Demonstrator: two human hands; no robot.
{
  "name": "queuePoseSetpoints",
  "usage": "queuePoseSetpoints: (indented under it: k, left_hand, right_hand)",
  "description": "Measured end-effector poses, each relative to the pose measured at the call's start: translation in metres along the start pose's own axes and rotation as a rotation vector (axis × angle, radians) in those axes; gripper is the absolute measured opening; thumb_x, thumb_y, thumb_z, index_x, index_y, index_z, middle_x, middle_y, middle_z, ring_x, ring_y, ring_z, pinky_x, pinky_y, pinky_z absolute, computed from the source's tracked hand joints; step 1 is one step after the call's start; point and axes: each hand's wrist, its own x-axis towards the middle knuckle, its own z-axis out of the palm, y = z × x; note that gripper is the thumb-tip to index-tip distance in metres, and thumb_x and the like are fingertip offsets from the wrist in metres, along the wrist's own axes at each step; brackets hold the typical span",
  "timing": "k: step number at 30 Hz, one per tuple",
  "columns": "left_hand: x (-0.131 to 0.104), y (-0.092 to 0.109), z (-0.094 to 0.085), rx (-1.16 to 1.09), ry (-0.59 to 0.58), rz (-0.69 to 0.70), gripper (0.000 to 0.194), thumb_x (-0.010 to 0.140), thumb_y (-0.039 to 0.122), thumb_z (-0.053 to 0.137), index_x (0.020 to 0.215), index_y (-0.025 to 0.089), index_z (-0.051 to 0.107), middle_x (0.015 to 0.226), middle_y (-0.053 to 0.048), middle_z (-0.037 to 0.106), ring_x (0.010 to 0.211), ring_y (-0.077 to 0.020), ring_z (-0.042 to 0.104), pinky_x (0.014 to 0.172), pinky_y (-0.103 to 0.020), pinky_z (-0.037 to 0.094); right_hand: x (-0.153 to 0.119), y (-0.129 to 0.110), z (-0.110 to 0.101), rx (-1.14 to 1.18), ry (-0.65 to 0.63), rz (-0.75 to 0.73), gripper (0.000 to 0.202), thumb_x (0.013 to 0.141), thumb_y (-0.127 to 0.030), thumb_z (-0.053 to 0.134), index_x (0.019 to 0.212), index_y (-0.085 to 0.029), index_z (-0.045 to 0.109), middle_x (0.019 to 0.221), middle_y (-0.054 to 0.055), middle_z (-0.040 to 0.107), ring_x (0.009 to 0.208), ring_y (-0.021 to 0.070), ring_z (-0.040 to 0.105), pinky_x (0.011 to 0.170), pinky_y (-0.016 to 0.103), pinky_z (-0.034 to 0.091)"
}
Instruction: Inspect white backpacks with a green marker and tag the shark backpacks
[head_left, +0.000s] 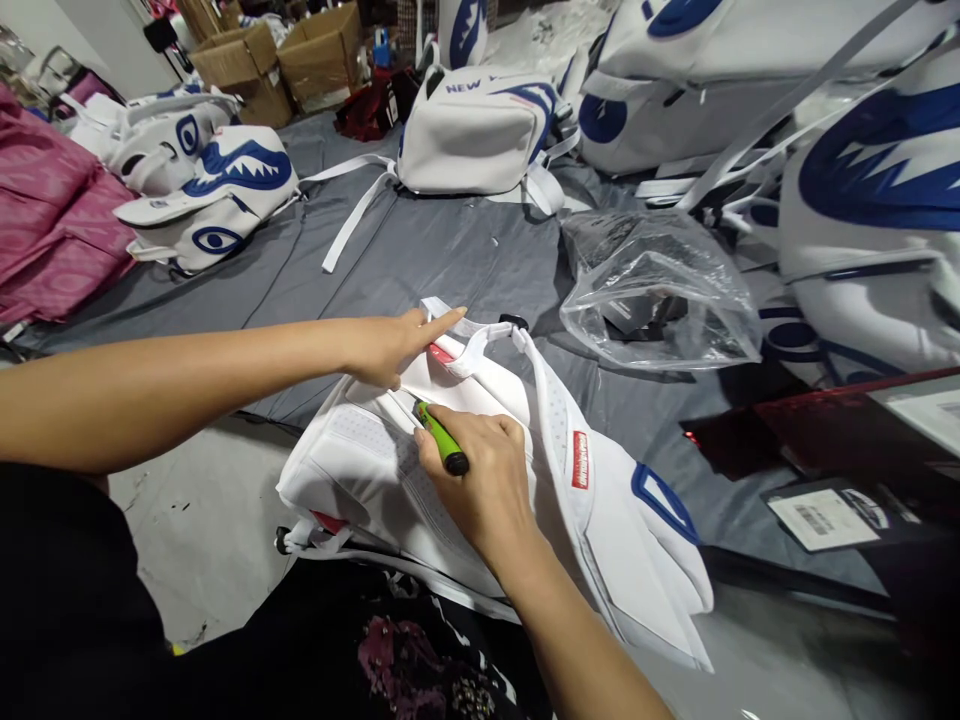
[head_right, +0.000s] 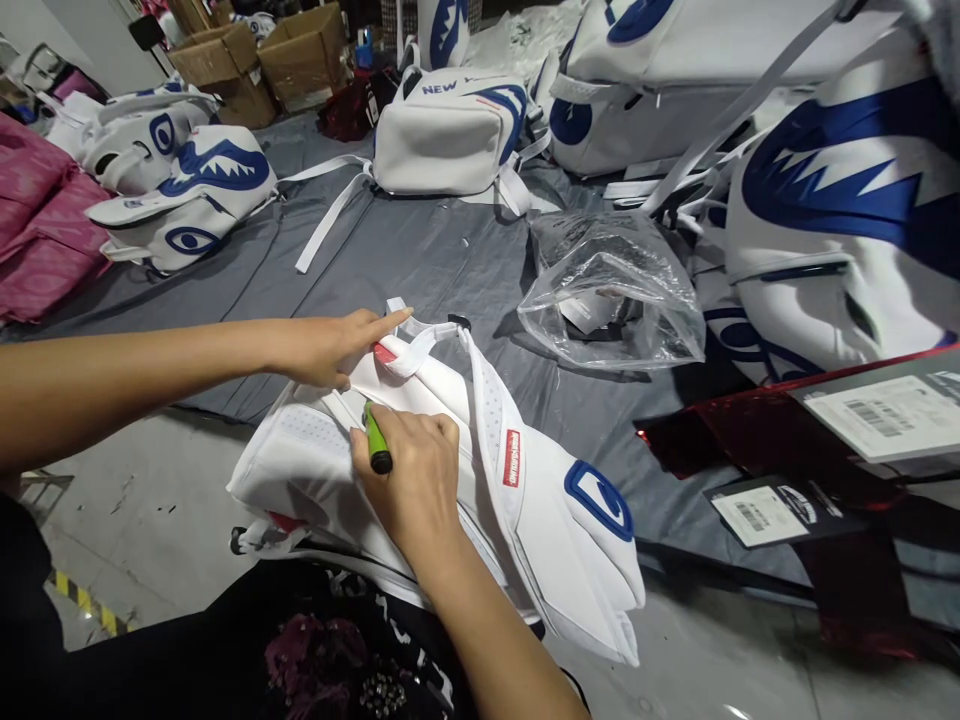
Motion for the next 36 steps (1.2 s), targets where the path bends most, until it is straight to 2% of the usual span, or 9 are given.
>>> queuePoseSetpoints:
  k: [4,8,13,18,22,26,29,36]
  left_hand:
    - [-0.002,0.002,-0.004,0.051,-0.025,-0.036,0.114,0.078,0.024,0.064,0.154,0.035,-0.020,0.145,-0.016,0.041,0.087,-0.0198,0.061,0.077,-0.031,0.048]
    - [-0.001,-0.003,-0.001,0.031,-0.002,0.044,0.110,0.080,0.024,0.063,0.155,0.034,-0.017,0.137,-0.015,0.047,0.089,-0.0197,0.060,0.078,-0.030,0.047]
    - [0.006,-0.009,0.005,-0.008,0.014,0.066,0.110,0.080,0.022,0.062,0.154,0.036,-0.018,0.139,-0.014,0.044,0.092,-0.0207,0.061,0.081,-0.031,0.047]
    - [0.013,-0.010,0.006,0.007,0.023,0.077,0.112,0.079,0.020,0.064,0.154,0.036,-0.017,0.135,-0.013,0.046,0.088,-0.0186,0.060,0.076,-0.028,0.047]
    - [0.015,-0.011,0.009,0.019,0.041,0.091,0.110,0.078,0.019,0.063,0.155,0.034,-0.014,0.132,-0.013,0.048,0.083,-0.0163,0.059,0.072,-0.026,0.047]
    - [0.015,-0.010,0.009,0.023,0.037,0.078,0.107,0.079,0.020,0.062,0.156,0.034,-0.012,0.134,-0.014,0.047,0.085,-0.0170,0.060,0.072,-0.026,0.047]
    - [0.015,-0.009,0.009,0.015,0.026,0.071,0.107,0.079,0.019,0.061,0.156,0.033,-0.012,0.136,-0.014,0.046,0.086,-0.0175,0.061,0.073,-0.026,0.047]
    - [0.014,-0.010,0.009,0.019,0.033,0.083,0.103,0.081,0.017,0.059,0.156,0.033,-0.010,0.139,-0.015,0.044,0.091,-0.0196,0.062,0.075,-0.027,0.047]
  right_hand:
    - [0.001,0.001,0.000,0.082,0.001,-0.060,0.023,0.088,-0.023,0.060,0.108,-0.019,0.071,0.090,0.003,0.078,0.076,0.0197,0.067,0.083,0.037,0.036]
    - [0.008,0.005,0.007,0.144,-0.051,-0.073,0.025,0.086,-0.022,0.062,0.109,-0.019,0.071,0.084,0.003,0.077,0.070,0.0185,0.066,0.080,0.036,0.040]
    - [0.017,0.009,0.016,0.134,-0.093,-0.088,0.026,0.087,-0.023,0.060,0.110,-0.017,0.071,0.077,0.004,0.076,0.067,0.0192,0.067,0.078,0.036,0.041]
    - [0.017,0.010,0.014,0.052,-0.060,-0.065,0.024,0.089,-0.021,0.056,0.107,-0.017,0.072,0.075,0.005,0.075,0.068,0.0199,0.068,0.078,0.038,0.040]
    - [0.018,0.010,0.015,0.094,-0.105,-0.061,0.024,0.088,-0.021,0.057,0.107,-0.018,0.071,0.076,0.004,0.075,0.068,0.0198,0.068,0.076,0.037,0.041]
    - [0.021,0.010,0.016,0.071,-0.096,-0.037,0.024,0.088,-0.021,0.057,0.108,-0.019,0.071,0.076,0.004,0.075,0.067,0.0203,0.067,0.076,0.038,0.043]
    - [0.021,0.011,0.013,0.094,-0.137,-0.036,0.021,0.086,-0.020,0.060,0.105,-0.022,0.072,0.072,0.002,0.073,0.064,0.0194,0.065,0.073,0.036,0.045]
    - [0.017,0.014,0.012,0.137,-0.069,0.004,0.020,0.085,-0.019,0.065,0.105,-0.020,0.065,0.091,0.003,0.076,0.073,0.0199,0.065,0.078,0.037,0.049]
